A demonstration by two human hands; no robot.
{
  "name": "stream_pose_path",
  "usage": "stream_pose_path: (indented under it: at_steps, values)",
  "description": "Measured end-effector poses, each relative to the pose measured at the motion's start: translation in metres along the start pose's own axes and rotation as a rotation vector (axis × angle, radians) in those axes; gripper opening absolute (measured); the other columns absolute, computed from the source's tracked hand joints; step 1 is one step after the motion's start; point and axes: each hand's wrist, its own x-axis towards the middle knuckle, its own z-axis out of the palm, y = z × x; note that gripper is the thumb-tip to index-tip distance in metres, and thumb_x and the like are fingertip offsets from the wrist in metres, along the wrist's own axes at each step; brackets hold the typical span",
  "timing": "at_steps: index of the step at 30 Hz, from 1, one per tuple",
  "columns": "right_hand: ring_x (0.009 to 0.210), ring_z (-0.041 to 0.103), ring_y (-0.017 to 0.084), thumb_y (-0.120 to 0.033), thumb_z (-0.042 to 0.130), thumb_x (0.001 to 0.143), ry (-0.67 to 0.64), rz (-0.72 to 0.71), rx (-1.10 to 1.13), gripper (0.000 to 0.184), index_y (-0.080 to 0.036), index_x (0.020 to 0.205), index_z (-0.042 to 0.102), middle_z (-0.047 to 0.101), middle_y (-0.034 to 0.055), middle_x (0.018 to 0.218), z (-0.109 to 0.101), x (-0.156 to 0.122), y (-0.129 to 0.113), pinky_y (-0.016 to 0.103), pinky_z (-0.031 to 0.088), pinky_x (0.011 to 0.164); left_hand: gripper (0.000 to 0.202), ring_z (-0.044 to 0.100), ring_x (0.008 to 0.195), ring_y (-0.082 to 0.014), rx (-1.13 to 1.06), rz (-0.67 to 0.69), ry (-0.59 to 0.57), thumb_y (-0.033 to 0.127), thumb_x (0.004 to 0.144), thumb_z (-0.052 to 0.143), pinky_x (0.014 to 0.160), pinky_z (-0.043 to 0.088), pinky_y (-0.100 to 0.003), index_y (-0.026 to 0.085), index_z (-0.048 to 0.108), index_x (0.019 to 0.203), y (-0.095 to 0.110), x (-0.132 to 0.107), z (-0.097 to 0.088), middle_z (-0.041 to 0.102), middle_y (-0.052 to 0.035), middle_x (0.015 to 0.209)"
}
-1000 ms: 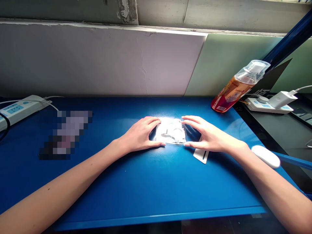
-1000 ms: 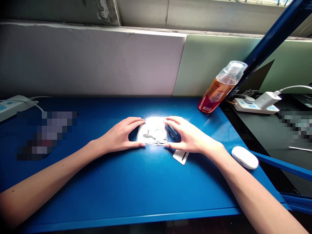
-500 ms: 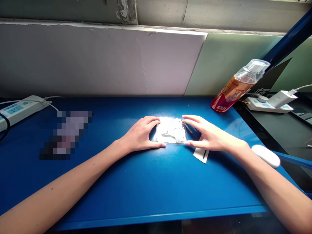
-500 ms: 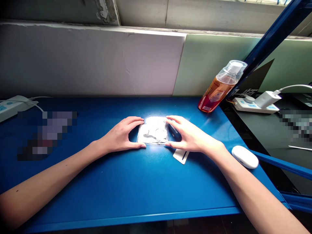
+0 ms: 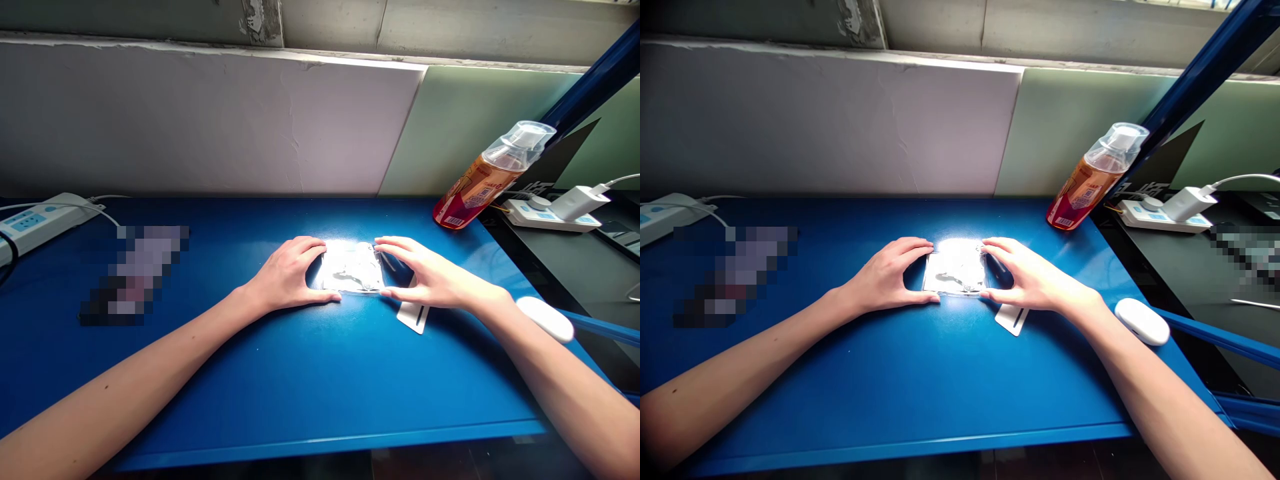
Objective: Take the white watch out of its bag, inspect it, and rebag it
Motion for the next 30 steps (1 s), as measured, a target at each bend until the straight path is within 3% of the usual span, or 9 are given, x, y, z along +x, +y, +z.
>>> stream_pose_path:
  at_steps: [20,26,30]
  values:
    - [0.141,0.043,0.036,-0.061,0.062,0.087,-0.020,-0.005,-0.031,0.081,-0.012,0.148,0.044,0.043,0.0205,0.153,0.0000,-0.0005,-0.0004,0.050,0.045,0.112,0.084,0.056,0.124,-0.0365,0.014,0.021,-0.002,0.075,0.072,0.070,0.105,0.047,-0.051,0.009,0.062,0.124,-0.0011,0.0000,0.0015,0.062,-0.0208,0.131]
    - [0.141,0.043,0.035,-0.064,0.057,0.089,-0.006,-0.002,-0.040,0.080,-0.009,0.146,0.045,0.044,0.0216,0.153,0.0011,-0.0007,0.0024,0.049,0.043,0.115,0.092,0.055,0.126,-0.0361,0.008,0.045,0.025,0.072,0.070,0.073,0.106,0.046,-0.050,0.009,0.052,0.134,-0.0006,-0.0012,0.0003,0.058,-0.0215,0.136]
    - [0.141,0.043,0.036,-0.063,0.056,0.090,-0.015,-0.009,-0.051,0.078,-0.008,0.144,0.048,0.043,0.0229,0.153,0.0009,-0.0003,0.0011,0.051,0.043,0.114,0.078,0.057,0.123,-0.0318,-0.026,0.131,0.055,0.061,0.074,0.076,0.103,0.048,-0.044,0.012,0.053,0.130,0.0004,-0.0029,-0.0009,0.059,-0.0182,0.132]
